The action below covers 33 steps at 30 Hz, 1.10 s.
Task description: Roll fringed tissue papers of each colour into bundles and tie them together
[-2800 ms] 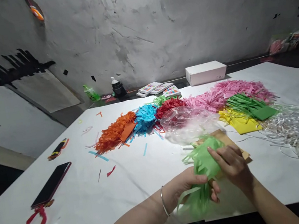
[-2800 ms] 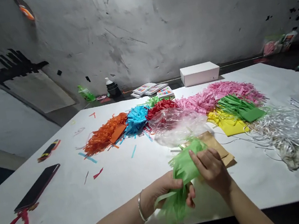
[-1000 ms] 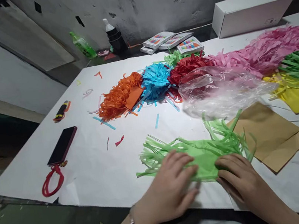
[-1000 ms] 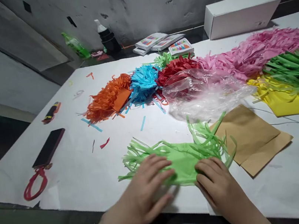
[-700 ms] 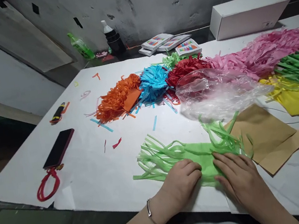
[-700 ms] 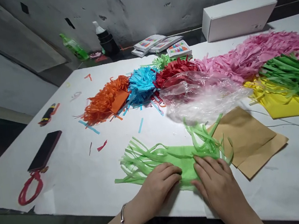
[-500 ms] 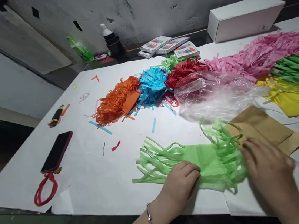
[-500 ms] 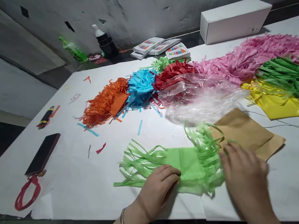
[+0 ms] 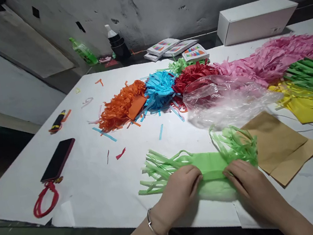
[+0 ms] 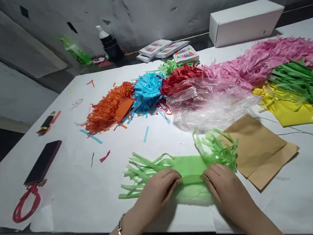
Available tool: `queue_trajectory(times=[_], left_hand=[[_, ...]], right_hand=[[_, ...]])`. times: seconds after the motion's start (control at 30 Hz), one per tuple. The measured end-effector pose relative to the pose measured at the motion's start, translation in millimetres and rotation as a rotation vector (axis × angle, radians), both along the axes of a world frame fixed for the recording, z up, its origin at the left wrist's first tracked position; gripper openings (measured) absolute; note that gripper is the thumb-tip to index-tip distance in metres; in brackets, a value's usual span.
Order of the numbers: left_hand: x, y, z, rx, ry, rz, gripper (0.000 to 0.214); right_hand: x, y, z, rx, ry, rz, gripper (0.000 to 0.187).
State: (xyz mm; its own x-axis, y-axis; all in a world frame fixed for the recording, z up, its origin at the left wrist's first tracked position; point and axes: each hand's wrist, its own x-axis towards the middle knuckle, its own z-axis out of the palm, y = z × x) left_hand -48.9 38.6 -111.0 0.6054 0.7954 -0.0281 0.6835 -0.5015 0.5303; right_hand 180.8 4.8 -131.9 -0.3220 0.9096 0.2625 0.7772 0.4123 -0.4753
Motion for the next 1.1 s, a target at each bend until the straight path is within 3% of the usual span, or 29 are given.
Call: queue_trajectory(times=[0.1, 0.3, 0.37, 0.5, 0.67, 0.8, 0.9, 1.0, 1.1], left_hand=[[7.2, 15.8, 3.8, -0.013, 0.176, 0.074, 0.021], [22.6, 40.6, 4.6, -0.019, 0.379, 0.126, 0.025], [24.4, 43.4, 2.8, -0.016, 0.389, 0.125, 0.025], [26.5, 46.2, -1.8, -0.007, 0.41, 0.143, 0.023], [23.5, 42.1, 2.3, 0.009, 0.392, 0.162, 0.019], [16.0, 26.8, 7.3, 0.262, 0.185, -0.019, 0.035], [12.2, 16.2, 0.4, 0.439, 0.087, -0.132, 0.016], [9.8, 11.9, -10.0, 0.476, 0.06, -0.135, 0.019], [6.0, 11.4, -15.8, 0.454, 0.078, -0.179, 0.019]], right_hand=[[-1.1, 8.1, -0.4, 0.006, -0.077, -0.11, 0.028], [-11.4, 21.4, 3.0, 0.241, -0.272, -0.279, 0.026], [-12.4, 20.9, 7.1, 0.264, -0.287, -0.223, 0.016], [-13.6, 15.3, 7.0, 0.25, -0.193, 0.104, 0.023], [-12.7, 11.0, -2.6, 0.294, -0.219, 0.156, 0.031], [-13.0, 10.3, -1.0, 0.24, -0.032, 0.037, 0.024], [-18.8, 8.8, 0.7, 0.187, 0.024, 0.04, 0.018], [-23.7, 6.4, -1.8, 0.21, -0.079, 0.073, 0.019], [-13.0, 3.3, -7.3, 0.229, -0.197, -0.048, 0.021]])
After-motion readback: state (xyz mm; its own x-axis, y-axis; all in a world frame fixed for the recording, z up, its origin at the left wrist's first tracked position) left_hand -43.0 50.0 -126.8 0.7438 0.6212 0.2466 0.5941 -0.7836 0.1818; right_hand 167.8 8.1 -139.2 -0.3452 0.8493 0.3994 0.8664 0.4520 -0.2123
